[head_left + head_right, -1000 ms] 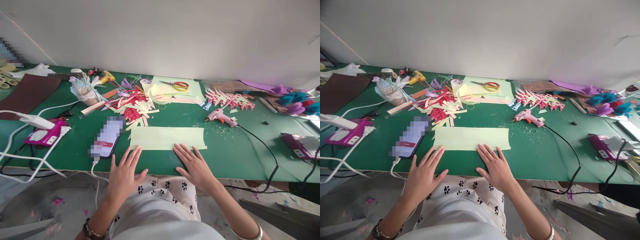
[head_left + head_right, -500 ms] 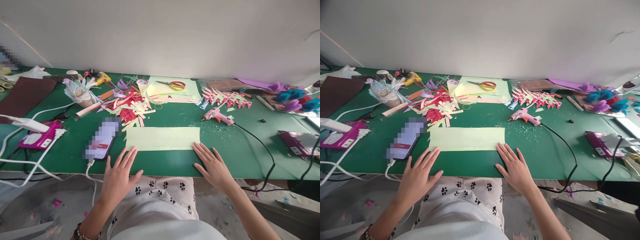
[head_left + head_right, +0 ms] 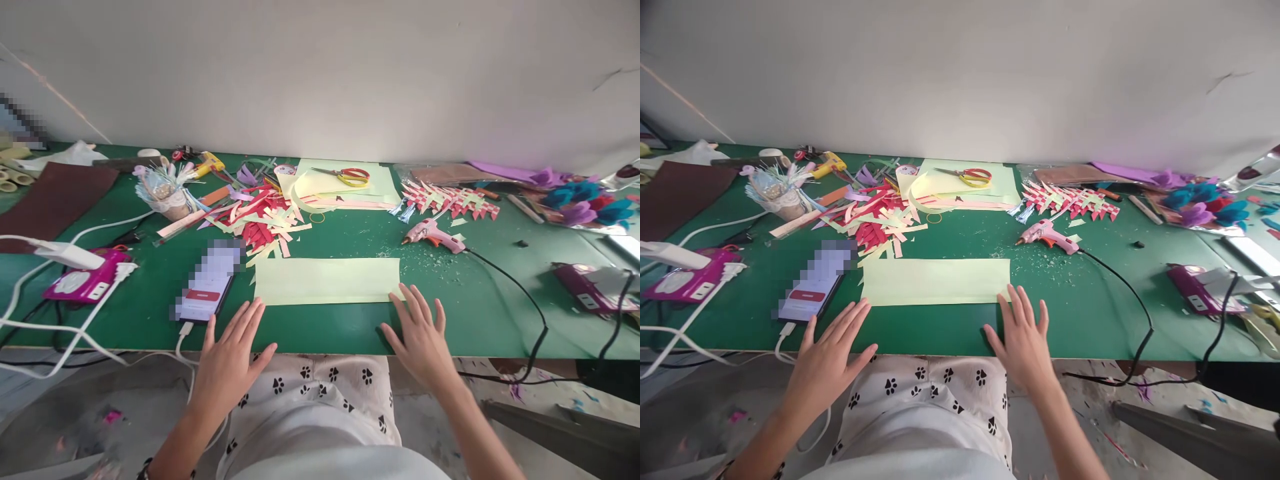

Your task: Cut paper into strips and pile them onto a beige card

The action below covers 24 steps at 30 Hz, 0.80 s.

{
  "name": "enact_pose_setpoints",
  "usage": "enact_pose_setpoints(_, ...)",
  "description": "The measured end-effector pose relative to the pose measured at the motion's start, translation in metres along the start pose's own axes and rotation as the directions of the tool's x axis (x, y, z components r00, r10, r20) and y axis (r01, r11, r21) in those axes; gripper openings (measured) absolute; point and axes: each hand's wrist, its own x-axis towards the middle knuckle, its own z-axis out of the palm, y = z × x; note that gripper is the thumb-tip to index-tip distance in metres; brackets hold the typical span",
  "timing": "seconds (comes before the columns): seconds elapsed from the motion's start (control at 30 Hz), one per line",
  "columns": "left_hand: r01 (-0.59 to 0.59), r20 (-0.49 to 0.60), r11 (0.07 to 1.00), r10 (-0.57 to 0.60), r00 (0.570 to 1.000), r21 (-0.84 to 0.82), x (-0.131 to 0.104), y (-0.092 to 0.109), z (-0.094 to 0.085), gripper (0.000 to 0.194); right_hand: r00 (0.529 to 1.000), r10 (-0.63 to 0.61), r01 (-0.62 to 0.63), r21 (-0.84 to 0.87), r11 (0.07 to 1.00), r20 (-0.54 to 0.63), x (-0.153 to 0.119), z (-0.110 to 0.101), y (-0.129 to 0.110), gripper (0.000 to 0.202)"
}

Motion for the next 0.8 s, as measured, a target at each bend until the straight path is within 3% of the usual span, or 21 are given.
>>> enact_pose_setpoints(0.07,-0.008,-0.006,1.000,0.008,1.000,0.002,0.001,0.001,0.000,0.063,0.999,-0.032,0.033,0.049,0.998,-0.025,0.006,-0.001,-0.028,0.052)
enact_pose_setpoints(0.2,-0.017,-0.026,1.000,0.017,1.000,0.003,0.001,0.002,0.000,0.063,0.938,-0.336,0.306,0.254,0.918,0.085,0.028,-0.006,-0.086,0.056)
enact_pose_setpoints(0.33,-0.006,-0.043,1.000,0.006,0.999,0.000,0.001,0.004,0.001,0.063,0.870,-0.477,0.408,0.359,0.840,0.126,0.048,-0.004,-0.110,0.069)
enact_pose_setpoints(0.43,0.002,-0.043,1.000,-0.002,0.999,0.000,0.000,0.003,0.002,0.063,0.869,-0.469,0.397,0.346,0.850,0.156,0.050,-0.002,-0.096,0.072)
enact_pose_setpoints(0.67,-0.003,-0.042,1.000,0.003,0.999,0.000,-0.001,0.000,0.003,0.066,0.935,-0.288,0.255,0.171,0.952,0.209,0.028,-0.005,-0.017,0.064)
enact_pose_setpoints(0.8,-0.009,-0.037,1.000,0.009,0.999,0.007,-0.001,0.000,0.003,0.066,0.961,-0.195,0.179,0.094,0.979,0.197,0.014,-0.005,0.012,0.060)
